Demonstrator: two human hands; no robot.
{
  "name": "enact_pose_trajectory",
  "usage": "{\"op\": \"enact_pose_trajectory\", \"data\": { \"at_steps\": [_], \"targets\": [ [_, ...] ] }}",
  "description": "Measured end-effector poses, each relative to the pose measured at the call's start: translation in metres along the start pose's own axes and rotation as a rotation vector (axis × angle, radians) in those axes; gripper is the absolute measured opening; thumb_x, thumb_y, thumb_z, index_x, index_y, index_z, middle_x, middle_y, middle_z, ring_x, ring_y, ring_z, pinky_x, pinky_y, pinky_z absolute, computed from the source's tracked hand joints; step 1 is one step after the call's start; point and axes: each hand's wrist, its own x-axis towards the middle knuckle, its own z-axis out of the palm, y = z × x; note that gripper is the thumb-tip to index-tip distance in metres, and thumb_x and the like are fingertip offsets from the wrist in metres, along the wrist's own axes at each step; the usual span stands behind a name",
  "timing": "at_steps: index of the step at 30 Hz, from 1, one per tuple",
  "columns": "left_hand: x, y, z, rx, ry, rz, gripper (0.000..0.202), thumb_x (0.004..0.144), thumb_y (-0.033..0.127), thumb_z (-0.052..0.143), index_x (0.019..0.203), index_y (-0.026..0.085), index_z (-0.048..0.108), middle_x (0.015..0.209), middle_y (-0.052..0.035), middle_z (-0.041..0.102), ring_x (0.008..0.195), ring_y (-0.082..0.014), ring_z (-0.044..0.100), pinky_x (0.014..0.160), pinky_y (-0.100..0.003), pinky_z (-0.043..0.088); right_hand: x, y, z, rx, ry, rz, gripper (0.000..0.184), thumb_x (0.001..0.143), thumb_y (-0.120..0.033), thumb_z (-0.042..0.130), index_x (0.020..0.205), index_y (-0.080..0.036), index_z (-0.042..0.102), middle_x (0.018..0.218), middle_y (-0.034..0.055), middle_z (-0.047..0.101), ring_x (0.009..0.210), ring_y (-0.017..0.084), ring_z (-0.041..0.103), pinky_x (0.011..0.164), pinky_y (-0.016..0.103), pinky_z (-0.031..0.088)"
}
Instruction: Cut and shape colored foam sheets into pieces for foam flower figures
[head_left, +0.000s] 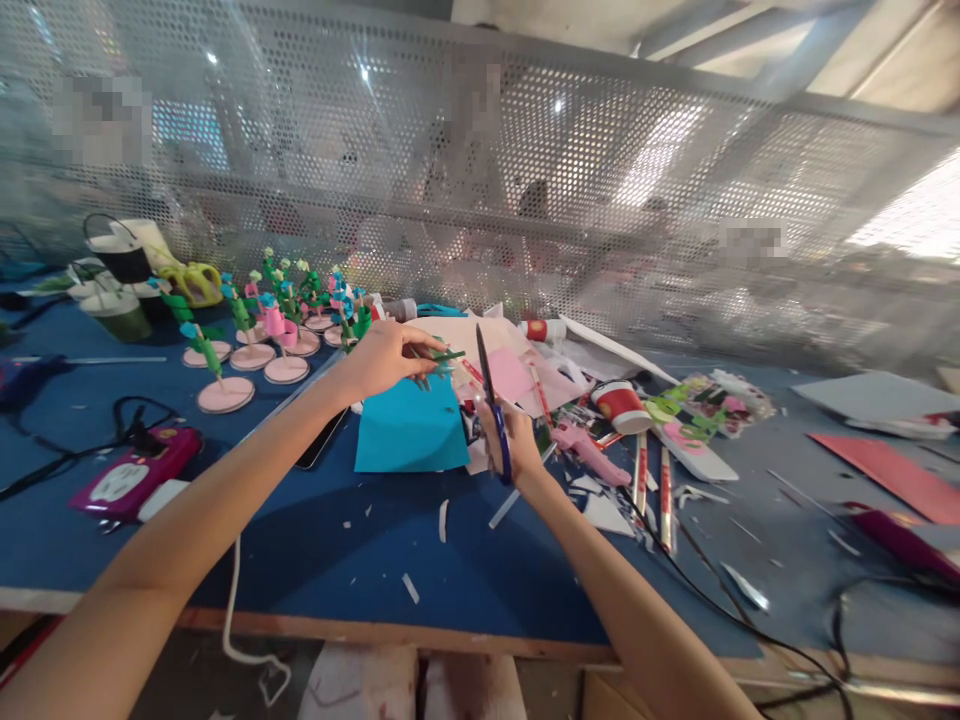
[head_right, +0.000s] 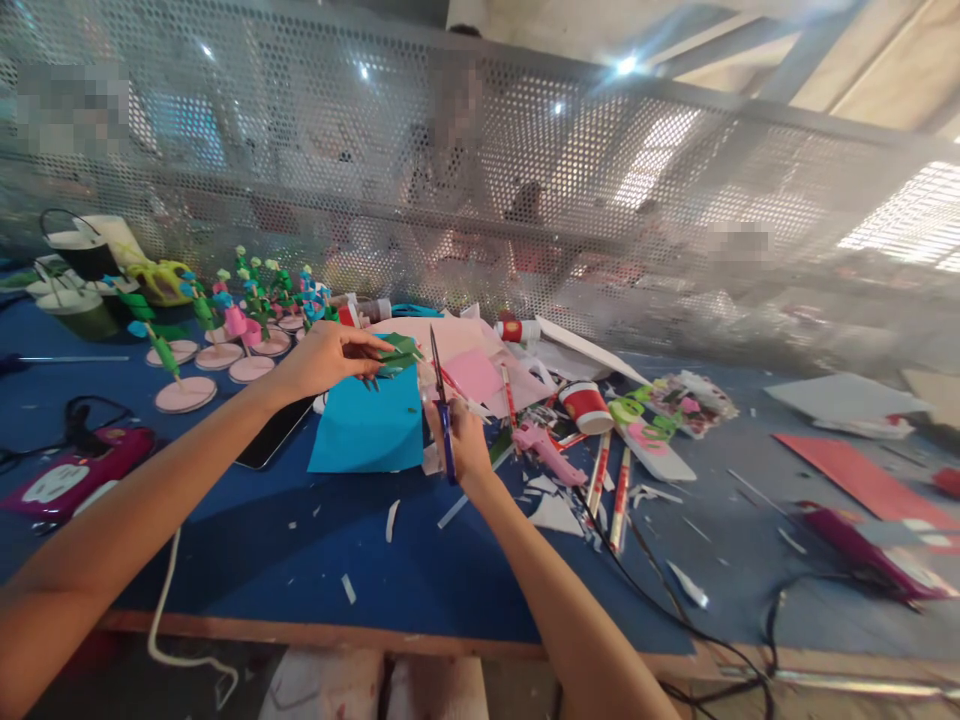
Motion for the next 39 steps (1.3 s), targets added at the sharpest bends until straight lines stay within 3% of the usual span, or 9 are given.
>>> {"op": "enact_pose_trajectory", "data": {
  "at_steps": [5, 11, 18, 20, 23, 27, 30, 34, 39],
  "targets": [
    [0.005, -0.012, -0.006, 0.097, 0.003, 0.034, 0.028, 0.065, 0.019, 0.068, 0.093, 0.016, 0.071, 0.078, -0.0060, 0.071, 0.069, -0.0145, 0.063, 0.065, -0.026, 0.050, 0.010, -0.001, -0.017, -0.711, 0.069, 0.230, 0.050, 0.082, -0.055, 0.039, 0.075, -0.011, 0.062, 0.077, 0.0213, 0.066, 0.075, 0.028, 0.063, 0.060, 0.032, 0.042],
    [0.009, -0.038, -0.017, 0.429, -0.137, 0.045, 0.016, 0.070, 0.019, 0.060, 0.079, 0.021, 0.073, 0.073, -0.0056, 0.071, 0.067, -0.0150, 0.062, 0.064, -0.025, 0.043, 0.014, 0.013, -0.021, -0.789, 0.016, 0.330, 0.041, 0.079, -0.041, 0.049, 0.085, -0.005, 0.066, 0.086, 0.0267, 0.066, 0.084, 0.033, 0.064, 0.065, 0.035, 0.044],
    [0.010, -0.036, -0.025, 0.377, -0.097, 0.044, 0.015, 0.069, 0.018, 0.063, 0.080, 0.018, 0.073, 0.084, -0.0071, 0.072, 0.077, -0.0167, 0.063, 0.073, -0.026, 0.044, 0.015, 0.014, -0.018, -0.817, 0.302, -0.019, 0.052, 0.080, -0.038, 0.053, 0.112, 0.003, 0.052, 0.117, 0.0316, 0.052, 0.112, 0.038, 0.048, 0.091, 0.049, 0.037],
    [0.010, -0.032, -0.027, 0.368, -0.064, 0.097, 0.014, 0.069, 0.017, 0.064, 0.079, 0.017, 0.073, 0.091, -0.0085, 0.071, 0.083, -0.0177, 0.062, 0.080, -0.028, 0.044, 0.009, 0.005, -0.012, -0.755, 0.173, -0.282, 0.062, 0.080, -0.045, 0.051, 0.124, -0.002, 0.045, 0.131, 0.0261, 0.043, 0.124, 0.036, 0.037, 0.100, 0.050, 0.029],
    [0.011, -0.031, -0.029, 0.378, -0.038, 0.137, 0.012, 0.067, 0.016, 0.066, 0.078, 0.016, 0.072, 0.093, -0.0099, 0.070, 0.089, -0.0189, 0.062, 0.085, -0.029, 0.042, -0.002, -0.009, 0.005, -0.673, -0.274, -0.680, 0.078, 0.077, -0.052, 0.053, 0.141, -0.017, 0.025, 0.147, 0.0126, 0.027, 0.136, 0.030, 0.020, 0.107, 0.050, 0.022],
    [0.010, -0.033, -0.029, 0.394, -0.085, 0.067, 0.012, 0.070, 0.018, 0.063, 0.079, 0.016, 0.071, 0.083, -0.0074, 0.071, 0.077, -0.0163, 0.062, 0.075, -0.026, 0.044, -0.006, -0.006, 0.025, -0.652, -0.528, -0.754, 0.059, 0.085, -0.024, 0.042, 0.141, -0.020, 0.026, 0.140, 0.0083, 0.041, 0.128, 0.024, 0.038, 0.105, 0.045, 0.031],
    [0.009, -0.031, -0.030, 0.423, -0.079, -0.006, 0.013, 0.073, 0.018, 0.060, 0.081, 0.015, 0.069, 0.077, -0.0065, 0.070, 0.069, -0.0148, 0.060, 0.068, -0.025, 0.042, 0.004, 0.009, 0.022, -0.656, -0.437, -0.514, 0.053, 0.084, -0.011, 0.030, 0.135, -0.017, 0.039, 0.131, 0.0099, 0.052, 0.111, 0.022, 0.055, 0.088, 0.034, 0.047],
    [0.008, -0.025, -0.030, 0.460, 0.033, -0.087, 0.019, 0.081, 0.015, 0.045, 0.088, 0.014, 0.063, 0.077, -0.0064, 0.067, 0.066, -0.0144, 0.058, 0.066, -0.025, 0.040, 0.019, 0.023, 0.003, -0.623, -0.068, -0.253, 0.042, 0.086, -0.019, 0.029, 0.116, -0.011, 0.058, 0.110, 0.0155, 0.064, 0.090, 0.024, 0.063, 0.079, 0.033, 0.046],
    [0.012, -0.034, -0.024, 0.634, -0.116, -0.274, 0.022, 0.084, 0.018, 0.040, 0.094, 0.013, 0.059, 0.090, -0.0130, 0.066, 0.081, -0.0221, 0.060, 0.067, -0.027, 0.040, 0.022, 0.026, -0.009, -0.534, 0.231, -0.099, 0.039, 0.086, -0.030, 0.031, 0.088, -0.011, 0.064, 0.068, 0.0099, 0.065, 0.060, 0.019, 0.057, 0.062, 0.028, 0.040]
  ]
}}
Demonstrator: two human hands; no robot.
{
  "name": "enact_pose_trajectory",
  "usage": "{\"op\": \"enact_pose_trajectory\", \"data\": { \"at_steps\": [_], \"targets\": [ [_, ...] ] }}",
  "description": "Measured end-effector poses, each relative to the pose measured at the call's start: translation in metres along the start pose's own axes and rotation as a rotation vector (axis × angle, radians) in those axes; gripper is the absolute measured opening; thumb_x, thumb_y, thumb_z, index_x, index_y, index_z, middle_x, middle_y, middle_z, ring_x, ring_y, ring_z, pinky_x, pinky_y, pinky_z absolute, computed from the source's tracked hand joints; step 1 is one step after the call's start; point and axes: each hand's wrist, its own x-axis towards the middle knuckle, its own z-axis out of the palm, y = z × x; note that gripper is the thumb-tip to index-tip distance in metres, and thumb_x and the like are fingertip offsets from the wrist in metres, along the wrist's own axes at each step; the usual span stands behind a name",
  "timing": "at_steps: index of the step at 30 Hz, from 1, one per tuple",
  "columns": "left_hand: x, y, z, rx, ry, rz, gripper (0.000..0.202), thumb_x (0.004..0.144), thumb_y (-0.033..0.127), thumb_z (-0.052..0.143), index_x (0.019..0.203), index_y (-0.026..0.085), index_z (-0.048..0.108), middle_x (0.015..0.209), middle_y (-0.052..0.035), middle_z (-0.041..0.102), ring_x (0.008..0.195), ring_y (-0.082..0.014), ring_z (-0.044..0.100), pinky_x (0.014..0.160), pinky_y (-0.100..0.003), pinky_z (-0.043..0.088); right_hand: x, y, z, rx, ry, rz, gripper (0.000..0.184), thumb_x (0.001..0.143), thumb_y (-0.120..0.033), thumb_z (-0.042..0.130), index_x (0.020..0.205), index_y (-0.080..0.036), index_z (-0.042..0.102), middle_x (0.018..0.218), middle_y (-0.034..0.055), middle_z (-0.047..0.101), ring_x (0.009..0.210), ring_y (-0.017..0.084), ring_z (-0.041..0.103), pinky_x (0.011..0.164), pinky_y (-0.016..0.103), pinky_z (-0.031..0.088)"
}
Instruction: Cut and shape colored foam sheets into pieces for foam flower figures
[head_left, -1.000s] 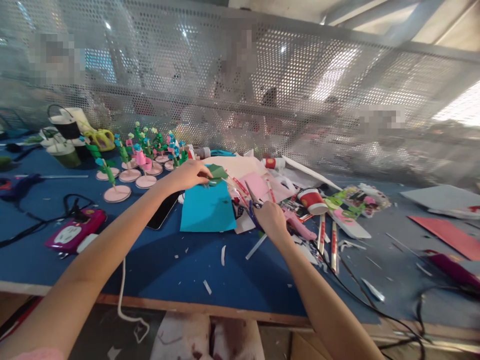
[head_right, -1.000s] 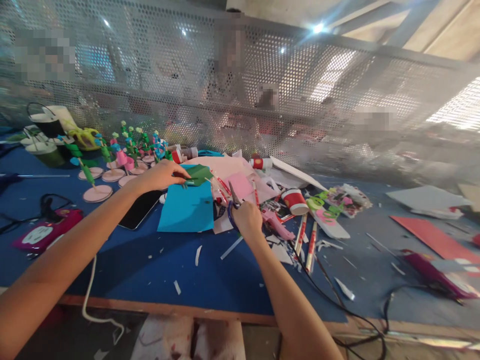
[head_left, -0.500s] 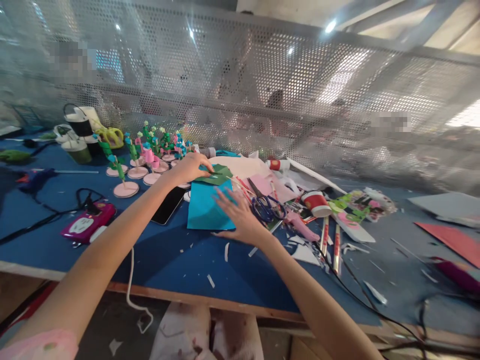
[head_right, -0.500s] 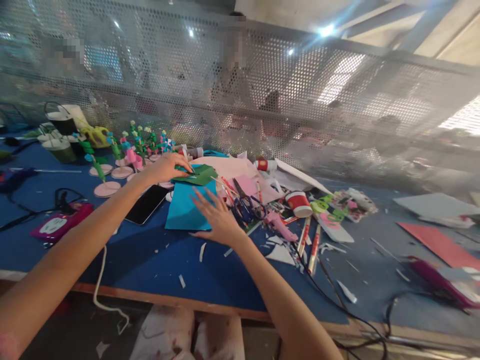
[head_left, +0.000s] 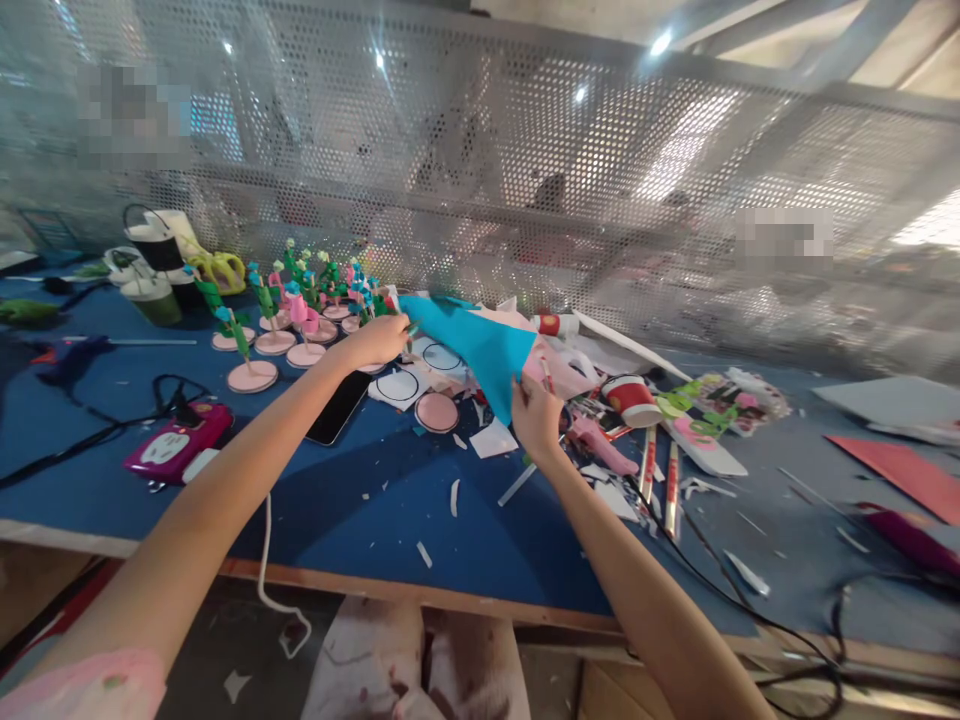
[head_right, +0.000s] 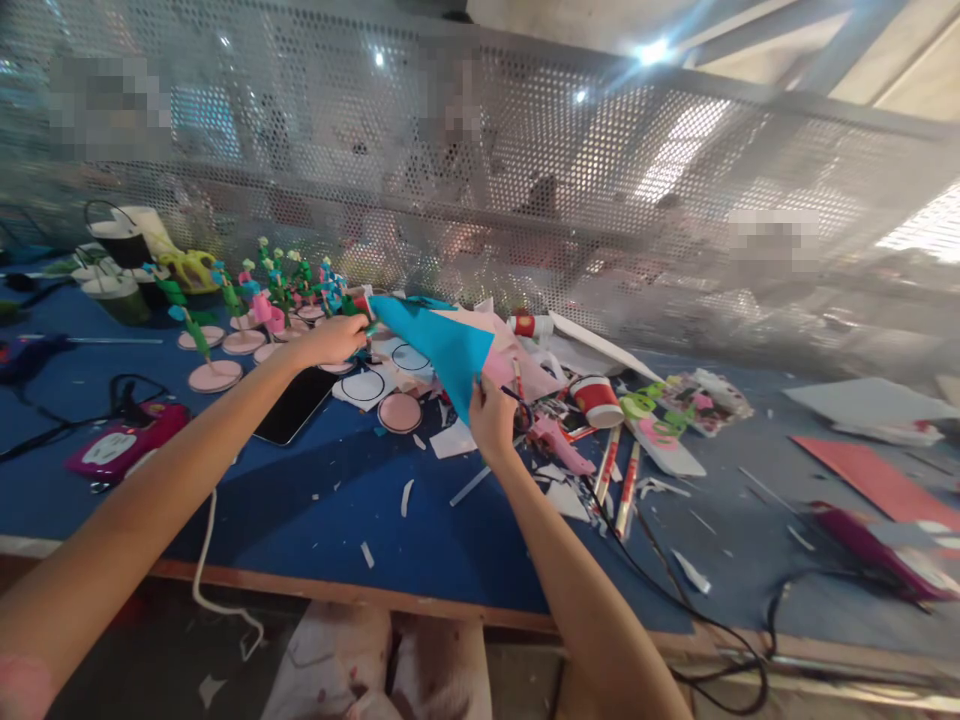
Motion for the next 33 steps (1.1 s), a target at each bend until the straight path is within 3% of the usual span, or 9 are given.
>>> {"op": "enact_pose_trajectory", "data": {
  "at_steps": [4, 8, 10, 14, 17, 21, 25, 33],
  "targets": [
    [0.005, -0.009, 0.008, 0.068, -0.102, -0.147, 0.031, 0.085, 0.026, 0.039, 0.095, 0.005, 0.059, 0.092, -0.0236, 0.064, 0.087, -0.0315, 0.061, 0.067, -0.032, 0.042, -0.001, -0.001, 0.000, -0.003, 0.086, 0.043, 0.039, 0.087, -0.032, 0.029, 0.081, -0.012, 0.063, 0.060, 0.0076, 0.060, 0.057, 0.019, 0.056, 0.058, 0.026, 0.038],
    [0.004, -0.014, 0.019, 0.162, 0.040, -0.163, 0.040, 0.082, 0.027, 0.045, 0.111, -0.001, 0.051, 0.103, -0.0274, 0.060, 0.101, -0.0343, 0.056, 0.077, -0.034, 0.043, -0.004, -0.001, 0.001, -0.038, 0.177, 0.017, 0.044, 0.089, -0.033, 0.027, 0.100, -0.008, 0.062, 0.075, 0.0139, 0.067, 0.070, 0.023, 0.063, 0.066, 0.031, 0.045],
    [0.002, -0.016, 0.029, 0.259, 0.094, -0.138, 0.043, 0.080, 0.019, 0.047, 0.118, -0.001, 0.046, 0.113, -0.0267, 0.055, 0.108, -0.0331, 0.053, 0.083, -0.034, 0.043, -0.006, -0.002, 0.002, -0.048, 0.230, -0.074, 0.045, 0.091, -0.030, 0.025, 0.112, -0.008, 0.059, 0.091, 0.0172, 0.068, 0.085, 0.024, 0.065, 0.075, 0.033, 0.048],
    [0.002, -0.020, 0.050, 0.347, 0.018, -0.136, 0.042, 0.081, 0.012, 0.042, 0.123, 0.009, 0.046, 0.122, -0.0201, 0.050, 0.107, -0.0293, 0.056, 0.082, -0.034, 0.046, -0.010, -0.004, 0.002, -0.066, 0.357, -0.417, 0.045, 0.091, -0.018, 0.024, 0.130, -0.013, 0.047, 0.117, 0.0139, 0.062, 0.112, 0.019, 0.056, 0.094, 0.033, 0.045],
    [0.005, -0.024, 0.061, 0.367, 0.002, -0.157, 0.039, 0.082, 0.009, 0.041, 0.120, 0.010, 0.050, 0.116, -0.0195, 0.054, 0.105, -0.0294, 0.057, 0.081, -0.036, 0.046, -0.011, -0.005, 0.000, -0.104, 0.380, -0.643, 0.048, 0.090, -0.010, 0.024, 0.135, -0.014, 0.041, 0.127, 0.0108, 0.056, 0.123, 0.018, 0.046, 0.101, 0.035, 0.043],
    [0.009, -0.027, 0.065, 0.391, 0.008, -0.198, 0.033, 0.082, 0.007, 0.040, 0.110, 0.007, 0.058, 0.104, -0.0203, 0.061, 0.104, -0.0295, 0.058, 0.079, -0.036, 0.046, -0.008, -0.002, 0.002, -0.112, 0.352, -0.762, 0.046, 0.087, -0.009, 0.033, 0.132, -0.014, 0.045, 0.127, 0.0104, 0.055, 0.125, 0.020, 0.044, 0.104, 0.040, 0.040],
    [0.007, -0.026, 0.059, 0.389, 0.038, -0.205, 0.032, 0.083, 0.013, 0.042, 0.108, 0.008, 0.060, 0.103, -0.0195, 0.063, 0.103, -0.0291, 0.058, 0.078, -0.034, 0.047, -0.004, 0.007, 0.006, -0.056, 0.347, -0.706, 0.045, 0.085, -0.008, 0.037, 0.128, -0.013, 0.049, 0.122, 0.0119, 0.058, 0.119, 0.020, 0.051, 0.103, 0.040, 0.040],
    [0.011, -0.024, 0.037, 0.321, 0.063, -0.184, 0.040, 0.078, 0.014, 0.043, 0.116, 0.010, 0.057, 0.115, -0.0172, 0.060, 0.110, -0.0263, 0.054, 0.085, -0.031, 0.045, -0.003, 0.007, 0.002, -0.065, 0.315, -0.393, 0.043, 0.084, -0.013, 0.036, 0.125, -0.013, 0.053, 0.122, 0.0120, 0.059, 0.114, 0.019, 0.055, 0.099, 0.038, 0.043]
  ]
}}
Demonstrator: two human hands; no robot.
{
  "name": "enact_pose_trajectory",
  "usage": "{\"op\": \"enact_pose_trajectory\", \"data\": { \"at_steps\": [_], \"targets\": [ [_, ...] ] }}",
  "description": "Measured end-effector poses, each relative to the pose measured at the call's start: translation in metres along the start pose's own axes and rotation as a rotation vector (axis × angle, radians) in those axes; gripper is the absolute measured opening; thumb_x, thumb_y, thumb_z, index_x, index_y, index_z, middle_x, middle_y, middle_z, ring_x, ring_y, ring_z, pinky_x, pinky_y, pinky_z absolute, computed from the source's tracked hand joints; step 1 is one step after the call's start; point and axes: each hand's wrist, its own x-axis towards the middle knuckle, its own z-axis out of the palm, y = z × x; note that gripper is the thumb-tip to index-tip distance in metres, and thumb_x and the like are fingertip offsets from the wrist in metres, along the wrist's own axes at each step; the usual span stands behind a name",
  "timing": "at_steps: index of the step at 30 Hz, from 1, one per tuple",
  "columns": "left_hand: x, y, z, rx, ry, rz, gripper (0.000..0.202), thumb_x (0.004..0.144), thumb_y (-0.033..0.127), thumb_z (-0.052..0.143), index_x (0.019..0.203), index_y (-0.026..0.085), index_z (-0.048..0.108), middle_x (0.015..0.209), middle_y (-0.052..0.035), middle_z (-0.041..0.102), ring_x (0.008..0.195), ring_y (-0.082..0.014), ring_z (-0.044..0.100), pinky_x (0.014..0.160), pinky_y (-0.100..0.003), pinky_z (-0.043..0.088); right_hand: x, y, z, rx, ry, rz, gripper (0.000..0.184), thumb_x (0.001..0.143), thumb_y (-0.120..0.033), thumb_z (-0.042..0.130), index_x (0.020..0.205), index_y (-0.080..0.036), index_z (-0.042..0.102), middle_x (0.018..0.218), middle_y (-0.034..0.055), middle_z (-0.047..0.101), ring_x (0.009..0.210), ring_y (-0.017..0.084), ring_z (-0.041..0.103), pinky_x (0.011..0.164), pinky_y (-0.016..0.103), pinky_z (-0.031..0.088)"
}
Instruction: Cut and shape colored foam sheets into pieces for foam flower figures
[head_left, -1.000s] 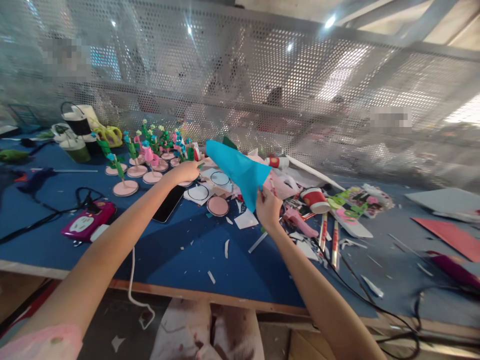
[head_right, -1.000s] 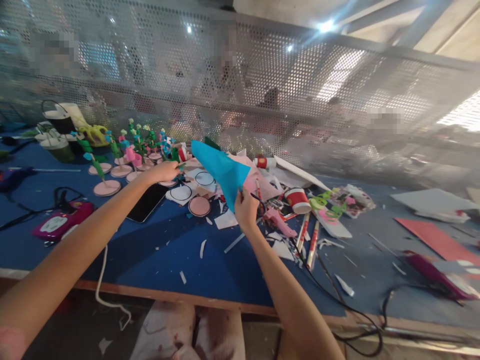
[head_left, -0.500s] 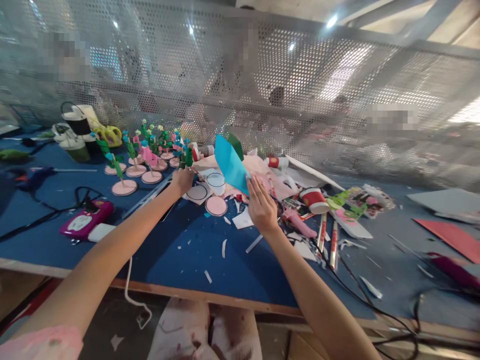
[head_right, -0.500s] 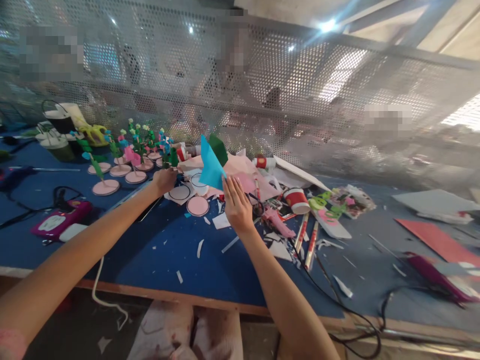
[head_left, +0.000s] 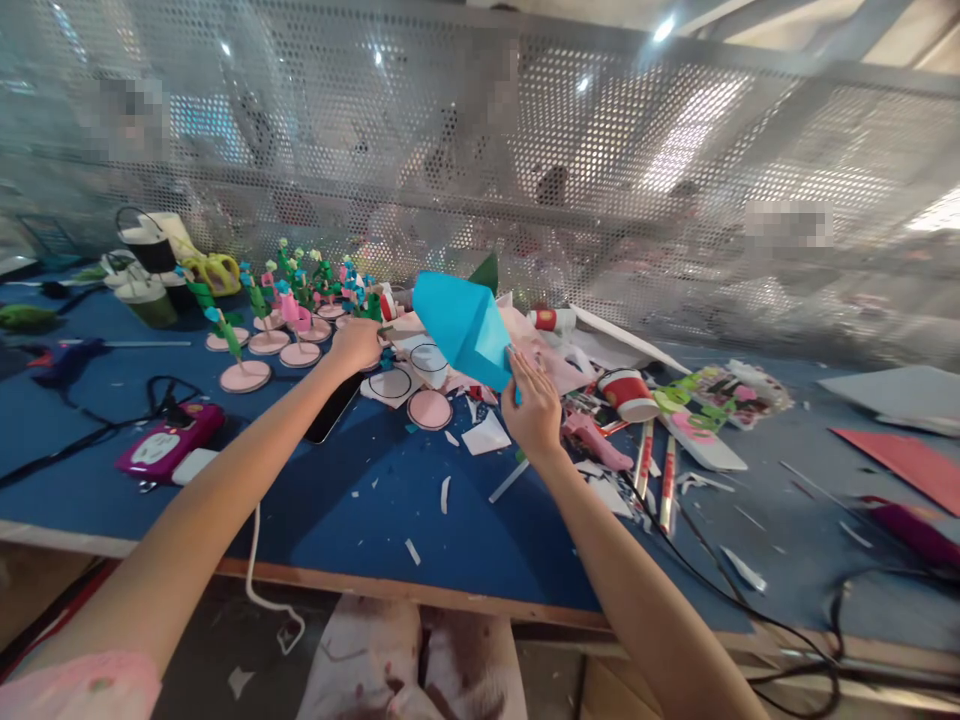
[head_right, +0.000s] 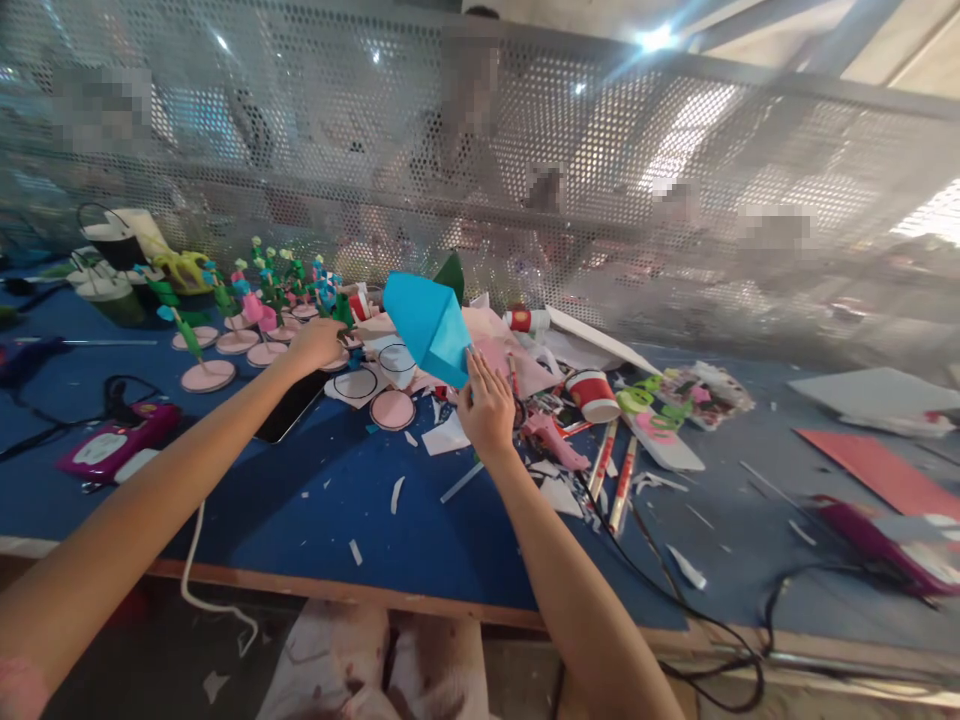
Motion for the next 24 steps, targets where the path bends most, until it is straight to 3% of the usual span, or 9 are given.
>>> {"op": "enact_pose_trajectory", "data": {
  "at_steps": [5, 9, 12, 17, 20, 24],
  "targets": [
    [0.004, 0.000, 0.015, -0.038, -0.072, 0.073, 0.047, 0.079, 0.027, 0.048, 0.125, 0.016, 0.051, 0.118, -0.0134, 0.060, 0.108, -0.0258, 0.056, 0.082, -0.029, 0.046, -0.001, -0.004, 0.006, 0.012, -0.060, 0.054, 0.045, 0.083, -0.013, 0.035, 0.126, -0.011, 0.051, 0.124, 0.0130, 0.058, 0.116, 0.021, 0.053, 0.098, 0.039, 0.043],
    [0.001, 0.003, 0.033, -0.045, -0.071, 0.084, 0.056, 0.079, 0.021, 0.047, 0.134, 0.011, 0.039, 0.117, -0.0184, 0.059, 0.107, -0.0287, 0.055, 0.079, -0.033, 0.047, -0.002, -0.006, 0.010, 0.049, -0.104, 0.078, 0.050, 0.083, -0.014, 0.036, 0.133, -0.010, 0.042, 0.127, 0.0143, 0.054, 0.119, 0.023, 0.049, 0.099, 0.042, 0.041],
    [-0.001, 0.004, 0.040, -0.055, -0.040, 0.057, 0.052, 0.080, 0.018, 0.045, 0.131, 0.012, 0.042, 0.114, -0.0193, 0.060, 0.103, -0.0299, 0.058, 0.078, -0.036, 0.047, -0.003, -0.006, 0.012, 0.105, -0.139, 0.071, 0.057, 0.082, -0.017, 0.040, 0.138, -0.011, 0.032, 0.130, 0.0161, 0.050, 0.121, 0.025, 0.045, 0.099, 0.044, 0.040],
    [0.000, 0.004, 0.041, -0.092, 0.048, 0.023, 0.045, 0.079, 0.021, 0.047, 0.123, 0.014, 0.051, 0.109, -0.0168, 0.062, 0.102, -0.0307, 0.057, 0.078, -0.037, 0.047, -0.004, -0.006, 0.014, 0.108, -0.146, 0.104, 0.057, 0.084, -0.024, 0.039, 0.138, -0.012, 0.029, 0.128, 0.0172, 0.050, 0.121, 0.027, 0.043, 0.100, 0.048, 0.036],
    [0.001, 0.003, 0.037, -0.206, 0.147, 0.079, 0.041, 0.078, 0.023, 0.051, 0.118, 0.018, 0.056, 0.109, -0.0120, 0.062, 0.104, -0.0273, 0.056, 0.083, -0.035, 0.046, -0.004, -0.006, 0.010, 0.050, -0.078, 0.241, 0.063, 0.085, -0.030, 0.039, 0.141, -0.008, 0.019, 0.138, 0.0220, 0.036, 0.130, 0.030, 0.031, 0.102, 0.053, 0.030],
    [-0.002, 0.009, 0.022, -0.415, 0.239, 0.208, 0.031, 0.077, 0.027, 0.055, 0.101, 0.011, 0.065, 0.105, -0.0125, 0.062, 0.097, -0.0240, 0.057, 0.086, -0.033, 0.046, 0.000, -0.008, -0.002, -0.068, 0.094, 0.468, 0.083, 0.083, -0.041, 0.044, 0.140, 0.002, 0.003, 0.146, 0.0301, 0.003, 0.136, 0.039, 0.000, 0.102, 0.064, 0.016]
  ]
}}
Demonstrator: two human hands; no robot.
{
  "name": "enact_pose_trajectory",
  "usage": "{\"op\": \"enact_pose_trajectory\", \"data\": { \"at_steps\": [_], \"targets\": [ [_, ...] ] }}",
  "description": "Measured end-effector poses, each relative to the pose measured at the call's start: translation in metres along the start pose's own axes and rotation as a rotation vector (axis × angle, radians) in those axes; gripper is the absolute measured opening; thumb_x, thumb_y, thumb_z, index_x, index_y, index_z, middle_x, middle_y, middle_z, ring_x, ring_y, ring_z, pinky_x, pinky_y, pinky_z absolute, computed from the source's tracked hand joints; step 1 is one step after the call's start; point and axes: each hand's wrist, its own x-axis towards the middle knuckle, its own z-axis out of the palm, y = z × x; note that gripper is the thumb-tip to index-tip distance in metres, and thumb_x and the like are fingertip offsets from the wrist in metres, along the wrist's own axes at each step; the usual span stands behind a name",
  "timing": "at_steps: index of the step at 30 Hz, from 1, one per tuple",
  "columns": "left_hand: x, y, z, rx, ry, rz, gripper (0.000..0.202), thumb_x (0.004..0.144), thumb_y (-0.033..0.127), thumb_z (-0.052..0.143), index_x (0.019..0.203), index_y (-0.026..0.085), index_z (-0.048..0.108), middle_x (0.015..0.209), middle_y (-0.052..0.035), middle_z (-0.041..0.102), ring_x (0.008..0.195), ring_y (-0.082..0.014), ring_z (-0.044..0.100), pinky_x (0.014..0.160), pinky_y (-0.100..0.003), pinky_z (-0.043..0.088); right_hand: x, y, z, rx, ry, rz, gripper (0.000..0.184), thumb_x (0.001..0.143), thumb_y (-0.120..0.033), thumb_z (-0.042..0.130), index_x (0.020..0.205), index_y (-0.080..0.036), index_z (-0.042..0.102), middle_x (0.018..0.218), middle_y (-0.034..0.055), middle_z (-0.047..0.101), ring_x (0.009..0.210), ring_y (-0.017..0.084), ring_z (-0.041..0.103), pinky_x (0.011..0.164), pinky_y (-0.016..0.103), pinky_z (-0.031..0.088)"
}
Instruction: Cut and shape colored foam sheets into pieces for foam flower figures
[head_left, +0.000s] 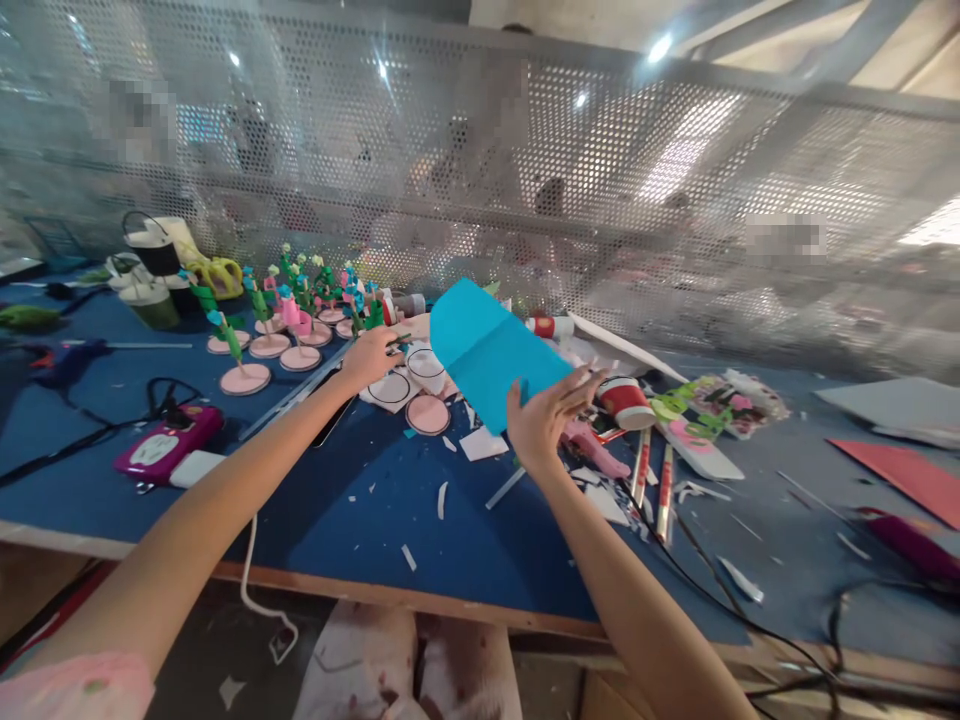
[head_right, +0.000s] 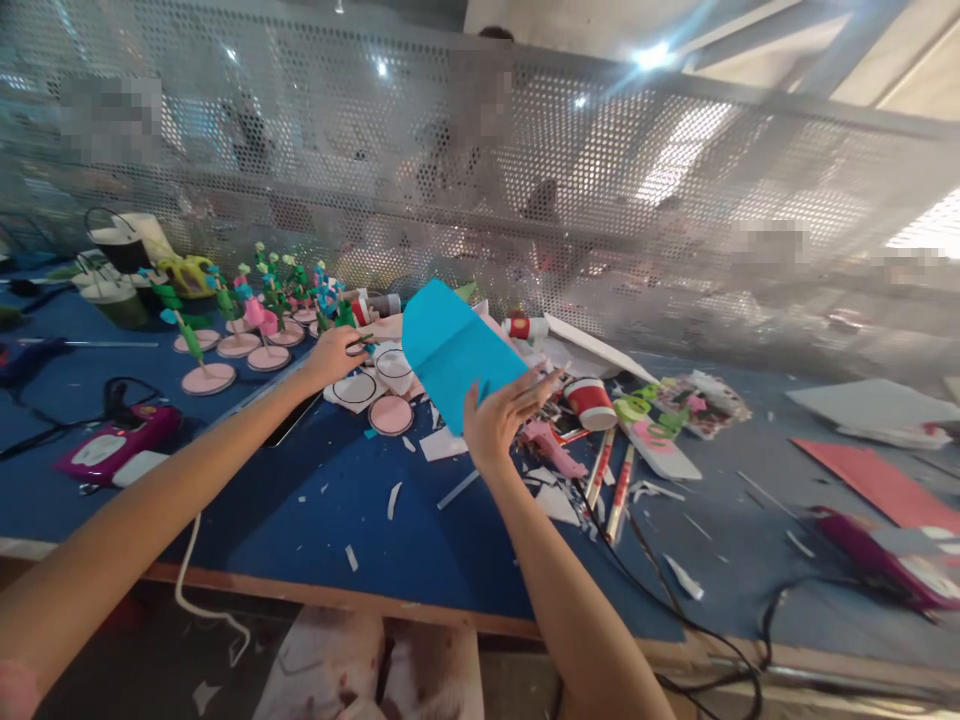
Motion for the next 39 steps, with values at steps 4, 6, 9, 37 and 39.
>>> {"op": "enact_pose_trajectory", "data": {
  "at_steps": [4, 6, 9, 37, 39],
  "targets": [
    [-0.003, 0.028, -0.016, -0.226, -0.019, 0.150, 0.034, 0.077, 0.029, 0.057, 0.105, 0.012, 0.063, 0.110, -0.0115, 0.060, 0.102, -0.0229, 0.055, 0.089, -0.033, 0.043, 0.003, -0.007, -0.007, 0.186, -0.075, -0.019, 0.073, 0.082, -0.051, 0.044, 0.136, -0.004, 0.028, 0.144, 0.0260, 0.020, 0.136, 0.036, 0.011, 0.104, 0.061, 0.015],
    [-0.006, 0.043, -0.021, -0.297, -0.075, 0.227, 0.032, 0.078, 0.029, 0.056, 0.106, 0.015, 0.063, 0.107, -0.0091, 0.061, 0.098, -0.0213, 0.055, 0.087, -0.033, 0.044, 0.000, -0.013, -0.005, 0.505, -0.288, 0.013, 0.065, 0.081, -0.055, 0.043, 0.129, -0.011, 0.041, 0.136, 0.0210, 0.040, 0.129, 0.031, 0.034, 0.103, 0.053, 0.028],
    [-0.011, 0.057, -0.021, -0.337, -0.154, 0.317, 0.033, 0.077, 0.029, 0.058, 0.107, 0.016, 0.063, 0.103, -0.0075, 0.061, 0.093, -0.0195, 0.055, 0.082, -0.031, 0.045, -0.006, -0.024, -0.001, 0.990, -0.669, 0.179, 0.061, 0.082, -0.061, 0.034, 0.121, -0.016, 0.050, 0.123, 0.0160, 0.056, 0.112, 0.026, 0.055, 0.093, 0.045, 0.045],
    [-0.132, 0.132, 0.013, 0.190, -0.549, 0.329, 0.060, 0.080, 0.058, 0.041, 0.114, 0.008, 0.046, 0.093, -0.0196, 0.061, 0.083, -0.0294, 0.059, 0.061, -0.034, 0.045, 0.035, 0.023, -0.039, -0.094, -0.032, 0.050, 0.023, 0.077, -0.030, 0.043, 0.091, -0.014, 0.050, 0.098, 0.0189, 0.054, 0.098, 0.033, 0.049, 0.085, 0.051, 0.039],
    [-0.135, 0.131, 0.019, 0.227, -0.535, 0.355, 0.052, 0.085, 0.049, 0.037, 0.115, 0.008, 0.046, 0.093, -0.0195, 0.061, 0.084, -0.0292, 0.059, 0.060, -0.034, 0.045, 0.039, 0.038, -0.043, -0.159, -0.130, 0.071, 0.023, 0.078, -0.030, 0.041, 0.091, -0.014, 0.051, 0.096, 0.0186, 0.055, 0.095, 0.032, 0.051, 0.081, 0.048, 0.041]
  ]
}}
